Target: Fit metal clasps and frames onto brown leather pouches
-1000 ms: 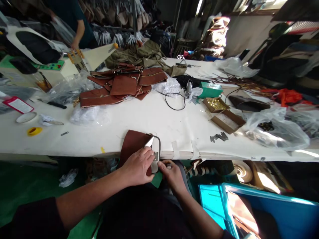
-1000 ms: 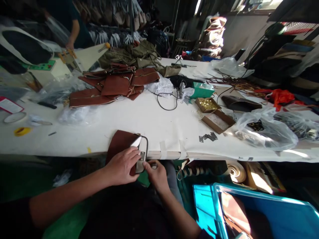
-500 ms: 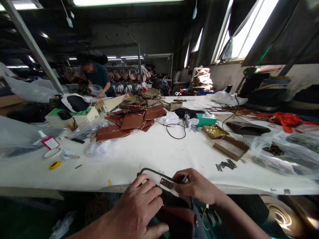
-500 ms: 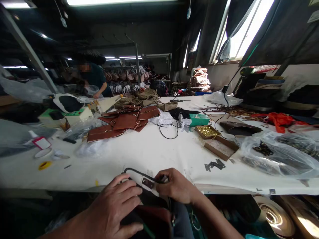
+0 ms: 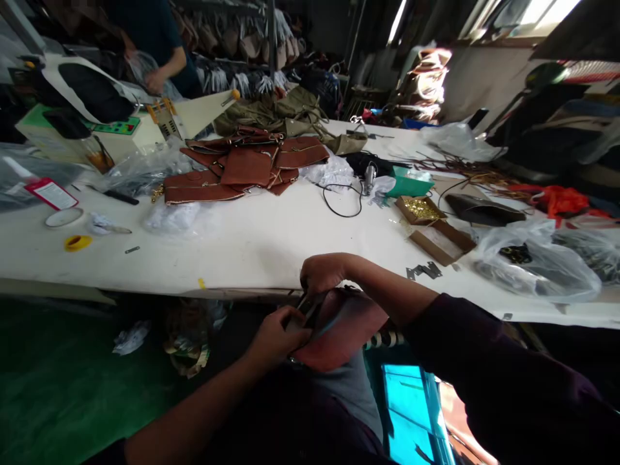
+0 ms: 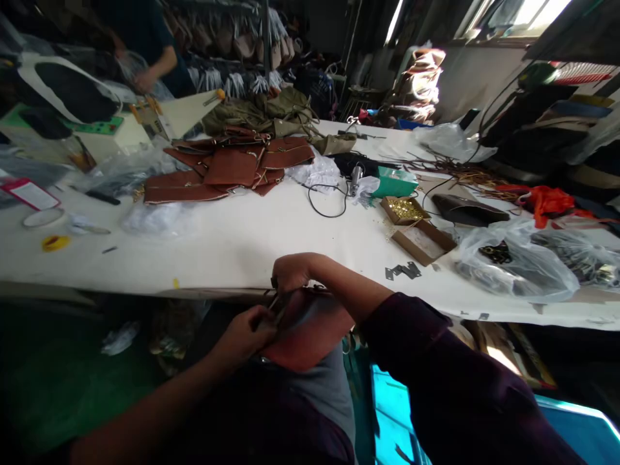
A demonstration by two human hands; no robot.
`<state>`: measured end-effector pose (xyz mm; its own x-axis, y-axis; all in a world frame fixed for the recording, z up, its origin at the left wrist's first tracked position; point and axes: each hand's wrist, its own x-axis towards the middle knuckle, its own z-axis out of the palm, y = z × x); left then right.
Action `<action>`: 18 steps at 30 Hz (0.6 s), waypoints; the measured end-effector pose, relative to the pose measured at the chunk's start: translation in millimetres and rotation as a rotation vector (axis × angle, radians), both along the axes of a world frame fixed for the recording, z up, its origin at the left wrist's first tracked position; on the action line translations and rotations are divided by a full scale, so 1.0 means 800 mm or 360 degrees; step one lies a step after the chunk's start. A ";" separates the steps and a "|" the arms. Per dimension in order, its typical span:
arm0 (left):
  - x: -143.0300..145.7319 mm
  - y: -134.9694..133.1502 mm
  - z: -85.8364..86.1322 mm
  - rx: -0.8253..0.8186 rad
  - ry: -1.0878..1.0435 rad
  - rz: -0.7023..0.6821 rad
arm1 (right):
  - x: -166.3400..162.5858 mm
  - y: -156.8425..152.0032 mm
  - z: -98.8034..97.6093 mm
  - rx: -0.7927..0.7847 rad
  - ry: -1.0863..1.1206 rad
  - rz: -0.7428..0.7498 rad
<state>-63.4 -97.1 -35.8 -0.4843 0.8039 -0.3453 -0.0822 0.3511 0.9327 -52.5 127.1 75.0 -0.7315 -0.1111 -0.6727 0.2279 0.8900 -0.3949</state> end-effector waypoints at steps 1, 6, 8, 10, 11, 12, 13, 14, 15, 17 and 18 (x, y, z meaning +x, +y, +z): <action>0.006 0.000 -0.010 0.0005 -0.0051 0.0186 | -0.008 -0.002 -0.005 0.0055 -0.0012 0.0018; 0.014 0.005 -0.039 -0.0055 -0.0187 0.0581 | -0.039 -0.004 -0.023 0.0196 -0.0021 0.0119; 0.010 0.009 -0.040 -0.0083 -0.0315 0.0603 | -0.047 -0.003 -0.028 0.0184 -0.0026 0.0134; 0.003 0.014 -0.038 -0.0101 -0.0490 0.0528 | -0.053 -0.004 -0.030 0.0149 -0.0036 0.0143; 0.000 0.017 -0.037 -0.0104 -0.0578 0.0456 | -0.056 -0.004 -0.031 0.0145 -0.0036 0.0150; -0.003 0.021 -0.036 -0.0103 -0.0662 0.0383 | -0.059 -0.004 -0.033 0.0158 -0.0036 0.0164; -0.006 0.025 -0.037 -0.0100 -0.0746 0.0315 | -0.062 -0.004 -0.034 0.0178 -0.0034 0.0187; -0.007 0.029 -0.039 -0.0096 -0.0819 0.0267 | -0.065 -0.004 -0.036 0.0197 -0.0030 0.0214; -0.008 0.034 -0.041 -0.0094 -0.0878 0.0246 | -0.068 -0.002 -0.038 0.0208 -0.0017 0.0240; -0.005 0.042 -0.048 -0.0088 -0.0940 0.0274 | -0.072 0.003 -0.041 0.0184 0.0042 0.0249; -0.002 0.045 -0.051 -0.0081 -0.0948 0.0307 | -0.072 0.006 -0.040 0.0159 0.0104 0.0215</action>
